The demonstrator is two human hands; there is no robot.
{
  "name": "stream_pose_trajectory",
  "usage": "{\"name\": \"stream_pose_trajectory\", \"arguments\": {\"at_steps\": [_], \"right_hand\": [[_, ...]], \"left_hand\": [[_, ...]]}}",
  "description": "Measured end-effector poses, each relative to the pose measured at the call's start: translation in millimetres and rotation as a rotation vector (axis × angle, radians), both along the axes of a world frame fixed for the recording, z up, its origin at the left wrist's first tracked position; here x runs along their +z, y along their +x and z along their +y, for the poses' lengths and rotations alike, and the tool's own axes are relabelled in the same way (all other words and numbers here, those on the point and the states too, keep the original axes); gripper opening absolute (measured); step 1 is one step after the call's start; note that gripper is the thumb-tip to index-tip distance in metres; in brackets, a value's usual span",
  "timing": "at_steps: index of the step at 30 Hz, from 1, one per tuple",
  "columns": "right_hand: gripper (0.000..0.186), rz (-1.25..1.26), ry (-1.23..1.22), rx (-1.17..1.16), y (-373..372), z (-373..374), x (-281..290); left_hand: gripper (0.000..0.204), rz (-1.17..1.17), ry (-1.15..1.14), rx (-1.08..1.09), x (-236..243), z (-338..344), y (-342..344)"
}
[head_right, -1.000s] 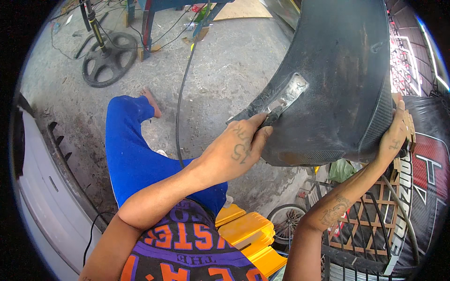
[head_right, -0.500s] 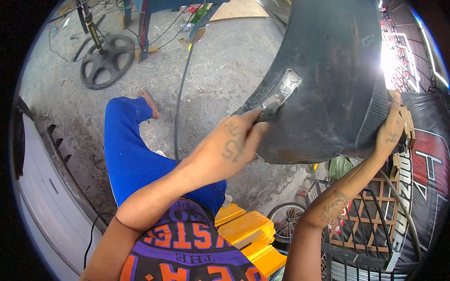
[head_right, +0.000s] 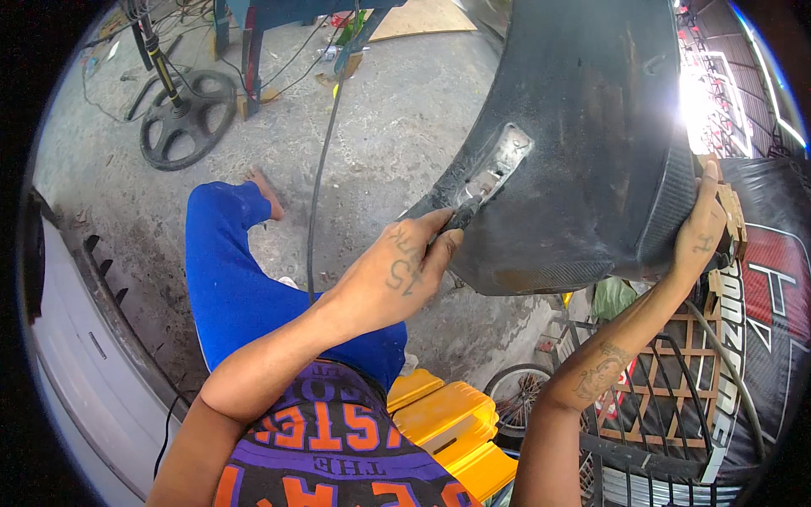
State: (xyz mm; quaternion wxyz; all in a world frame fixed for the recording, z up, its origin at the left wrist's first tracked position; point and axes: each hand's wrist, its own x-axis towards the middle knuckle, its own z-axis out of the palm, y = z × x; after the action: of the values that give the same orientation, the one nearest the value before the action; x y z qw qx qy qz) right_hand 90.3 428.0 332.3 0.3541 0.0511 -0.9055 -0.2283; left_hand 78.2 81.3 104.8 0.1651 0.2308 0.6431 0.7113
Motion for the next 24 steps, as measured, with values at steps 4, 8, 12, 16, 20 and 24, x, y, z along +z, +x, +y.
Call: {"name": "stream_pose_trajectory", "arguments": {"at_steps": [4, 8, 12, 16, 20, 24], "right_hand": [[0.037, -0.006, -0.003, -0.042, -0.7, -6.9, 0.7], [0.038, 0.009, 0.013, -0.014, 0.4, -5.3, -0.1], [0.043, -0.013, 0.088, -0.095, 3.4, 3.6, 2.1], [0.045, 0.007, 0.095, -0.001, 1.0, 3.3, 2.5], [0.045, -0.019, 0.053, -0.016, 1.8, 4.4, 1.4], [0.043, 0.020, 0.136, -0.017, 1.0, 5.6, 0.9]], "left_hand": [[0.028, -0.001, -0.003, 0.012, 3.4, 4.0, -0.8], [0.030, 0.035, -0.021, 0.047, 7.2, 4.9, -1.5], [0.024, 0.023, -0.031, 0.022, 14.1, 2.2, -5.3], [0.024, 0.049, -0.018, 0.072, 5.9, 6.3, -4.0], [0.032, 0.071, -0.042, 0.103, 1.9, 9.3, -3.5], [0.032, 0.078, -0.042, 0.134, 4.5, 9.7, 0.5]]}}
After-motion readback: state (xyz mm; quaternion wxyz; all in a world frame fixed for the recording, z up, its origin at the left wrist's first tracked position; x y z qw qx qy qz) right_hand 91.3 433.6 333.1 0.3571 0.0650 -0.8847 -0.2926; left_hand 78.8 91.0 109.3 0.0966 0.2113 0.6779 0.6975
